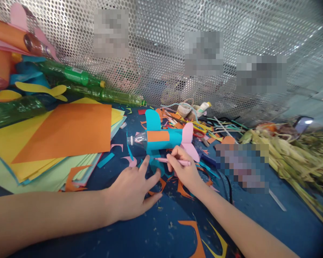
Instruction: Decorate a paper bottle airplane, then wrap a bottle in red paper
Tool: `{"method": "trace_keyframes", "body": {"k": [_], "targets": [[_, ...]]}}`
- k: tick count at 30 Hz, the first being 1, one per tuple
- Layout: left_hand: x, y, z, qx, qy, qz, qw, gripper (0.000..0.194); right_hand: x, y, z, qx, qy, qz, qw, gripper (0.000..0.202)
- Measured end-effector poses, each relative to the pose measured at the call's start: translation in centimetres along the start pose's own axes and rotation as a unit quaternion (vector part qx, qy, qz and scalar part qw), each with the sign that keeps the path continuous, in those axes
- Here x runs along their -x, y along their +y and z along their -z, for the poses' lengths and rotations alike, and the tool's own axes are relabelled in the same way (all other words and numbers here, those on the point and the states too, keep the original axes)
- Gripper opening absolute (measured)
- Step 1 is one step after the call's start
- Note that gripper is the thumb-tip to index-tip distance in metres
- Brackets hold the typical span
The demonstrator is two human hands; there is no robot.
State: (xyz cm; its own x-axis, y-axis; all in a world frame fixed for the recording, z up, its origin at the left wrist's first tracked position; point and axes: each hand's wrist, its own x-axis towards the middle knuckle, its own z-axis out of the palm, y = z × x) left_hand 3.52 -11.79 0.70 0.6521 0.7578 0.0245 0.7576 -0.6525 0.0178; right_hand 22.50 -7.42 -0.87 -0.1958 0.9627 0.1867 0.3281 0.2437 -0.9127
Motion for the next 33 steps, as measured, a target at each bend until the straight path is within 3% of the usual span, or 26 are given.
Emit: {"method": "trace_keyframes", "body": {"k": [17,27,33], "targets": [[0.05,0.02,0.21,0.017,-0.002,0.004,1.000,0.051,-0.17,0.34,-0.04,-0.010,-0.018,0.005,1.000,0.026],[0.06,-0.08,0.19,0.015,0.003,0.000,1.000,0.051,-0.05,-0.51,0.01,-0.104,0.053,-0.060,0.991,0.021],[0.10,-0.09,0.17,0.023,0.002,0.000,1.000,0.052,0.05,-0.50,0.13,-0.002,0.017,-0.008,1.000,0.024]]}}
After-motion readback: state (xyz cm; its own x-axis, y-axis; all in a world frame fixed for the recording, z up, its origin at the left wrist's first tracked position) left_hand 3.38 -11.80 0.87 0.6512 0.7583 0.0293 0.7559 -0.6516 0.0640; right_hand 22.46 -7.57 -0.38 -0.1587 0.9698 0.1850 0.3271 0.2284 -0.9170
